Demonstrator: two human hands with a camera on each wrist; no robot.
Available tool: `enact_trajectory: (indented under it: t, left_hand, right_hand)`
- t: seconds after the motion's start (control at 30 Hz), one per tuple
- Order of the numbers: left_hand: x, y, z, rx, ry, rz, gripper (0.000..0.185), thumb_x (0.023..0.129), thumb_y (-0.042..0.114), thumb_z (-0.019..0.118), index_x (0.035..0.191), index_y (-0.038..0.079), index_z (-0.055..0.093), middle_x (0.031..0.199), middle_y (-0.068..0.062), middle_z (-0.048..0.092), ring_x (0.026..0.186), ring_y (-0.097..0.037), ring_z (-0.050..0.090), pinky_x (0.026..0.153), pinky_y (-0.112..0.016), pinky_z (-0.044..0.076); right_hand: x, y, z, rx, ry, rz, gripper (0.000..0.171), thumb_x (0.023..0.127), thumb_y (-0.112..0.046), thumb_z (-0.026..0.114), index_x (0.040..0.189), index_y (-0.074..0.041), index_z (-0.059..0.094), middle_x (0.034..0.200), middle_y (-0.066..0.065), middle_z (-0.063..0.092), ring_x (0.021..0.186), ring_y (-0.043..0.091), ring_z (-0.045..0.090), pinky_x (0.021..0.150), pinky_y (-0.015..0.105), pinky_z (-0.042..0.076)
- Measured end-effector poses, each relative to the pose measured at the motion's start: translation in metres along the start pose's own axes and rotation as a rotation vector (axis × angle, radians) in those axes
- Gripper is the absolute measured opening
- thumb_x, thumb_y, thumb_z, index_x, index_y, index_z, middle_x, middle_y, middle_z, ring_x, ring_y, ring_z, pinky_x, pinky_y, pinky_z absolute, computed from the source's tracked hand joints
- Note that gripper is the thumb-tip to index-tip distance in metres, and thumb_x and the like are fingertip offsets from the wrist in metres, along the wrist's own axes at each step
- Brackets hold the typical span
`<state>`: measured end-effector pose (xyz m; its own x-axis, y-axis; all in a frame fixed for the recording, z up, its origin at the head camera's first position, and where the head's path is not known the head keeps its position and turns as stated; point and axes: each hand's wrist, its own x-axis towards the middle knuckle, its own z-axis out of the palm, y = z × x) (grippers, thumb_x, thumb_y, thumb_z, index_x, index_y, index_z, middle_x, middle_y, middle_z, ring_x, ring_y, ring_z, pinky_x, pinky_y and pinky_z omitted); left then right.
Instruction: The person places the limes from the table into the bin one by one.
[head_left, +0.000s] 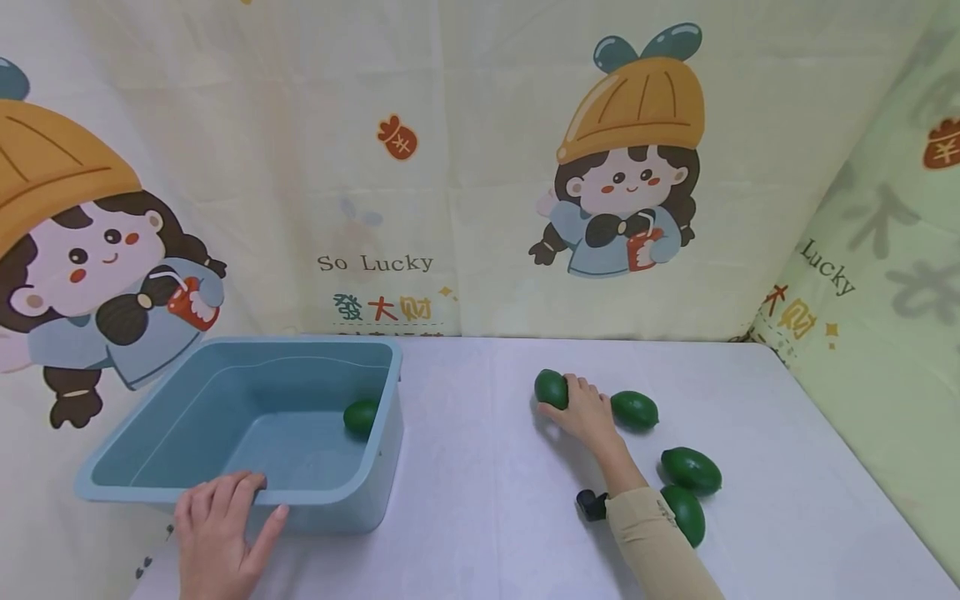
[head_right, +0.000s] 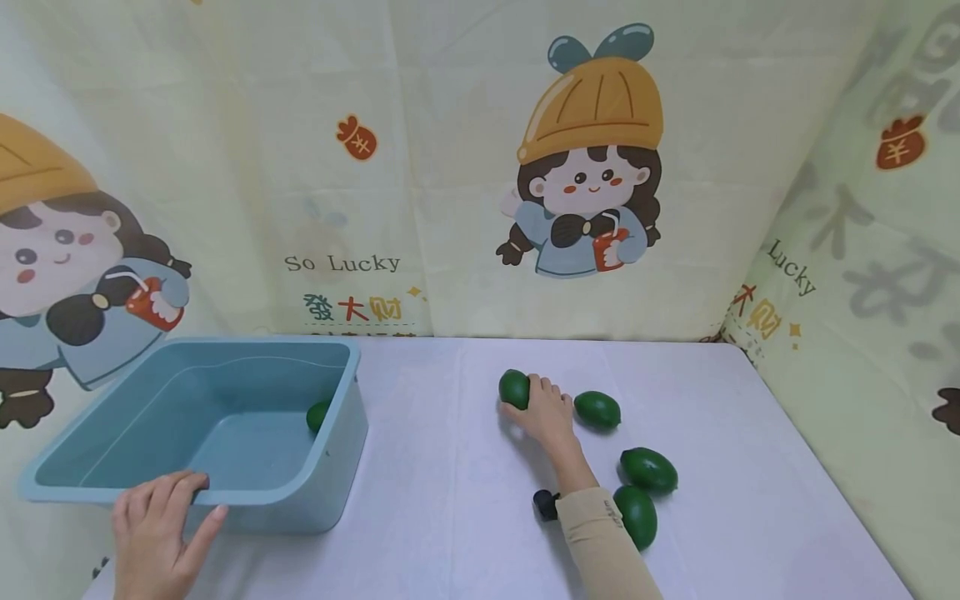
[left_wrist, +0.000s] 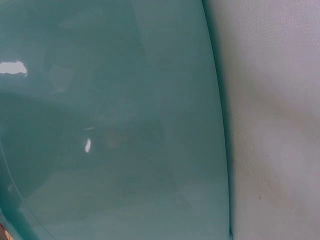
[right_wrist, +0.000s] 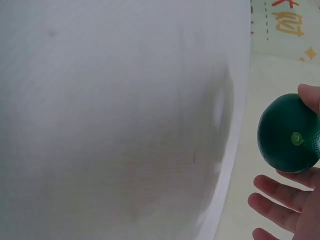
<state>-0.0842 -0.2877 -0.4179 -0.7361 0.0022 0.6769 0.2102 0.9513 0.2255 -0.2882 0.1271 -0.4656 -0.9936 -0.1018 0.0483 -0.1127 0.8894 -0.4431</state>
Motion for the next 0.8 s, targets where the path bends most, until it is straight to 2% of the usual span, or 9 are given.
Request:
enact_trajectory:
  t: [0.5,0.8]
  left_hand:
    - [0.003,0.0,-0.001,0.014,-0.002,-0.004,0.057,0.091,0.054,0.036,0.092,-0.001,0.052,0.097,-0.02,0.048,0.092,-0.038,0.034,0.084,-0.055,0.017]
    - [0.004,-0.003,0.001,0.003,0.012,0.007,0.061,0.09,0.058,0.033,0.091,0.0,0.053,0.096,-0.019,0.048,0.09,-0.038,0.034,0.083,-0.055,0.018]
  right_hand:
    - [0.0,-0.016,-0.013,0.011,0.064,-0.063,0.076,0.08,-0.052,0.058,0.132,0.001,0.038,0.125,0.021,0.048,0.113,0.038,0.046,0.095,0.057,0.03]
    - [0.001,-0.034,-0.024,0.012,0.091,-0.102,0.075,0.079,-0.051,0.06,0.129,0.001,0.041,0.12,0.02,0.051,0.108,0.036,0.048,0.094,0.056,0.032]
